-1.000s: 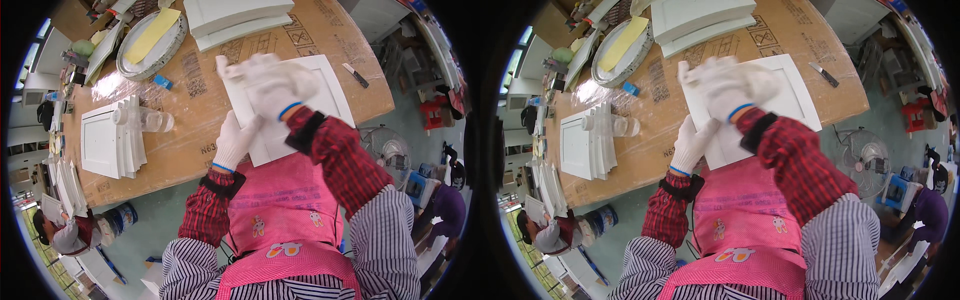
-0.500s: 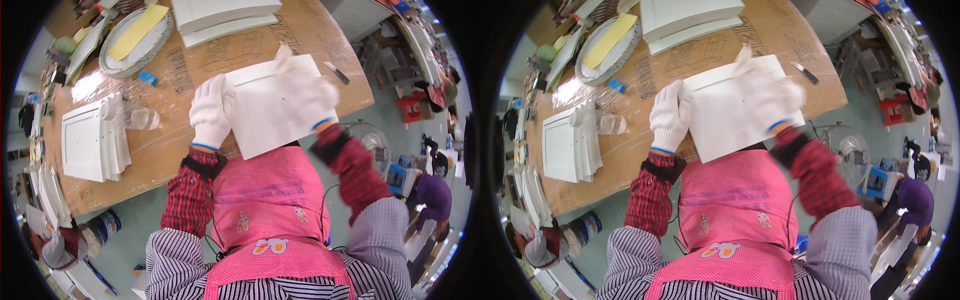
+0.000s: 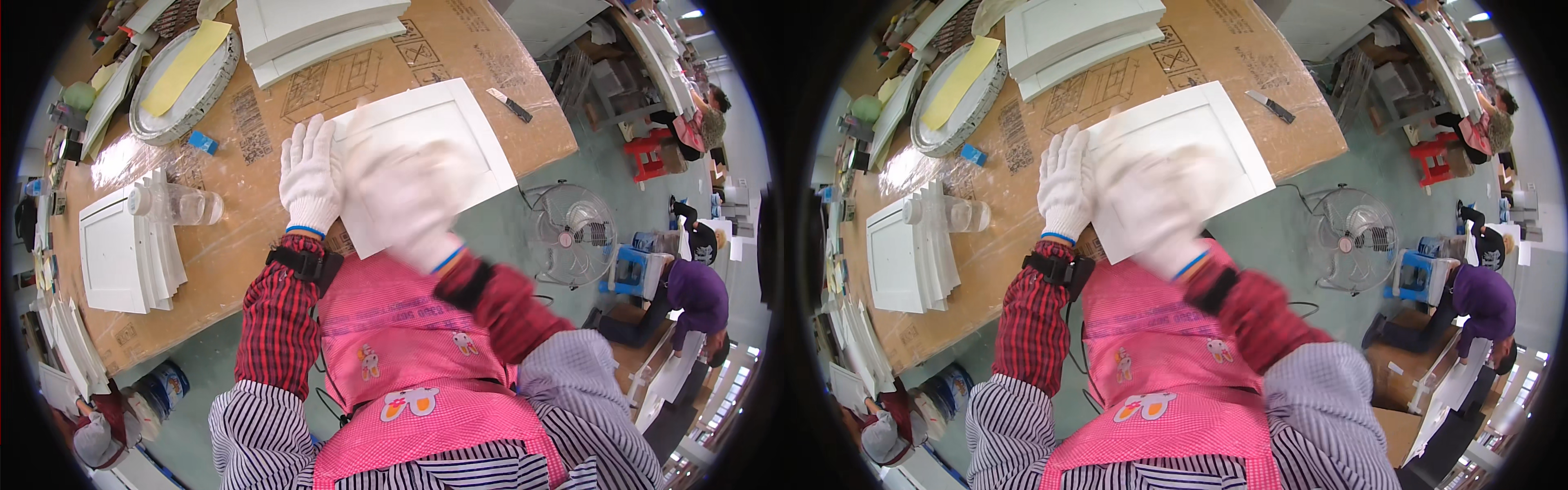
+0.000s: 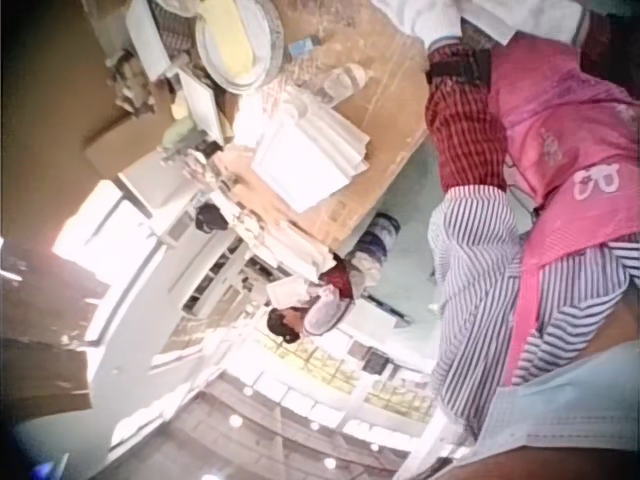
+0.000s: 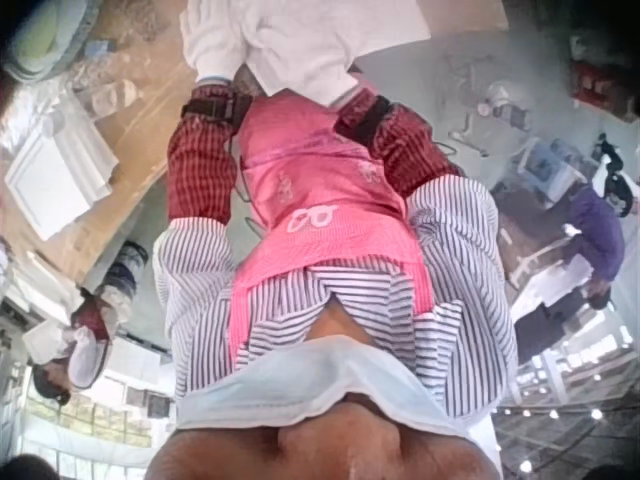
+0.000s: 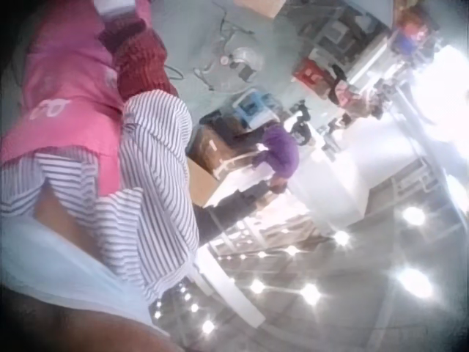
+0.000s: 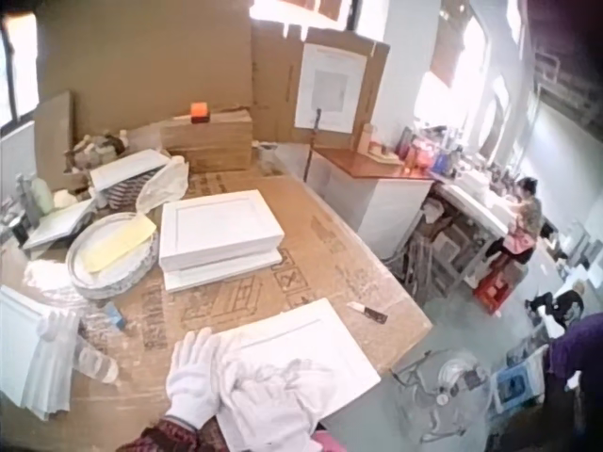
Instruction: The person is wiping and inspecting white cabinet doors, and using a small scraping tool to clean edges.
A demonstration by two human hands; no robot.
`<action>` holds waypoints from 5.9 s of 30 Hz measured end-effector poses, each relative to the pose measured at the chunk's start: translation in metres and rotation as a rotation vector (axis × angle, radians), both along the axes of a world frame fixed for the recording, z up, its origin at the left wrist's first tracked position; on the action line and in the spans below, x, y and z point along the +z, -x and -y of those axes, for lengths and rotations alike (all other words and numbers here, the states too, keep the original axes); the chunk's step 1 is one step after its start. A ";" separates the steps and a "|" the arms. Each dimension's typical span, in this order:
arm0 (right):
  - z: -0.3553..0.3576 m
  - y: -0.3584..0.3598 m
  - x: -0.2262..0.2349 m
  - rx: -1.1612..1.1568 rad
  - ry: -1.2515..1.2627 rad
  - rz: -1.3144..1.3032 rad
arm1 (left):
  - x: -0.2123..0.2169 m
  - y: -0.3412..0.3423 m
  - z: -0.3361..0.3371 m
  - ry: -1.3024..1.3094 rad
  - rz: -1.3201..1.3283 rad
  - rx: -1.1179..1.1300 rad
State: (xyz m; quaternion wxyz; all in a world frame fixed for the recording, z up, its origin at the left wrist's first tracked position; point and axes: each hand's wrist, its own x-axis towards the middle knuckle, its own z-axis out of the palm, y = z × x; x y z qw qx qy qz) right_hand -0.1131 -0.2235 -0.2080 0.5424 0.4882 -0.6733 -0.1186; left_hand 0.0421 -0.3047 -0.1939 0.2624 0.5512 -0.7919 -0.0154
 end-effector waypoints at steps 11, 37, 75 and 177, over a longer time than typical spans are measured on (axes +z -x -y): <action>0.004 0.246 0.044 0.667 -0.147 0.890 | -0.004 0.006 0.004 -0.002 -0.009 0.042; 0.193 0.251 0.157 0.422 -0.609 1.123 | 0.035 -0.046 0.005 -0.373 0.112 0.104; 0.153 0.154 0.057 1.178 -0.857 1.060 | 0.025 -0.044 0.028 -0.308 0.241 0.243; -0.011 0.164 0.077 1.153 -1.108 1.003 | 0.013 -0.047 0.032 -0.214 0.291 0.276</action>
